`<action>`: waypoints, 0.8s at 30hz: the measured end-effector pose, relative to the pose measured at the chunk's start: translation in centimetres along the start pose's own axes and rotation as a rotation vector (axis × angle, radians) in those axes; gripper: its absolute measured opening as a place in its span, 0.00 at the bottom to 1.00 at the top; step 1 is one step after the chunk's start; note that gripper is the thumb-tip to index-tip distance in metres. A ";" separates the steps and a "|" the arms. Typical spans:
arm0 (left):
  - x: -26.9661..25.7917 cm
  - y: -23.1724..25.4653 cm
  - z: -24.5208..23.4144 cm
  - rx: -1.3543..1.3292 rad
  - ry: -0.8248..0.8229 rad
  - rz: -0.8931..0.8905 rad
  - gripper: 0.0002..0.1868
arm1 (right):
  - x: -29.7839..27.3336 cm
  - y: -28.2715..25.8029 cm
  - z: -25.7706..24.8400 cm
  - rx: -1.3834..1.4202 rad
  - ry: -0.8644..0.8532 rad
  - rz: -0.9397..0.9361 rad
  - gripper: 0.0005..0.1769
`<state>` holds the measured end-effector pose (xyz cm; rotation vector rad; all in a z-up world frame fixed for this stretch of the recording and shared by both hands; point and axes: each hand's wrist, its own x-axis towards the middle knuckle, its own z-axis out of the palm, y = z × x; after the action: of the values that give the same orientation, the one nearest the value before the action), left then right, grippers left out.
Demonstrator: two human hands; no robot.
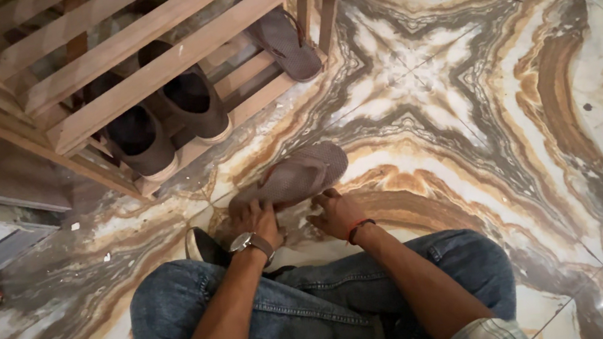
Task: The person sits on the floor and repeatedly removes shoes and flip-flops from a wooden shoe rack, places them on the floor, and then returns them to the rack. The person handles the footwear one at a time, moving them between the rack and the floor multiple times.
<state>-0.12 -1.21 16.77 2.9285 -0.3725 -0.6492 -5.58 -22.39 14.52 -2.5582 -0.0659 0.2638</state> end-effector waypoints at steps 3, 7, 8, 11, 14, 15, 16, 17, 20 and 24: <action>0.0 -0.4 0.0 0.015 0.100 0.033 0.46 | 0.1 0.3 0.2 0.028 0.025 -0.041 0.25; 0.5 -1.3 0.7 0.068 0.117 0.010 0.38 | 0.2 0.8 0.9 0.040 -0.005 -0.034 0.26; 0.8 -1.4 1.0 0.098 0.129 0.013 0.33 | 0.2 0.9 1.0 0.046 -0.010 -0.024 0.27; 1.7 -1.9 1.8 0.073 0.407 0.072 0.32 | 0.3 1.5 1.4 0.044 -0.027 -0.006 0.26; 2.0 -1.9 2.1 -0.023 0.315 0.003 0.27 | 0.6 2.0 1.5 0.043 0.015 -0.015 0.25; 2.0 -1.9 2.1 -0.030 0.299 -0.010 0.26 | 0.7 2.1 1.5 0.038 0.034 -0.051 0.25; 1.8 -1.9 1.9 -0.035 0.284 -0.023 0.26 | 0.7 2.0 1.5 0.033 0.054 -0.087 0.25; 1.6 -1.8 1.6 -0.041 0.268 -0.037 0.26 | 0.7 2.0 1.5 0.028 0.073 -0.124 0.25; 0.7 -1.4 0.6 0.023 0.286 -0.035 0.30 | 0.5 1.8 1.2 0.034 0.022 -0.006 0.25; 0.4 -0.8 -0.8 0.031 0.050 -0.089 0.52 | 0.8 1.6 0.8 0.099 0.024 -0.015 0.25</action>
<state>0.73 -0.52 17.22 2.9991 -0.2511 -0.5849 -5.03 -23.27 12.82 -2.4612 -0.0610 0.2254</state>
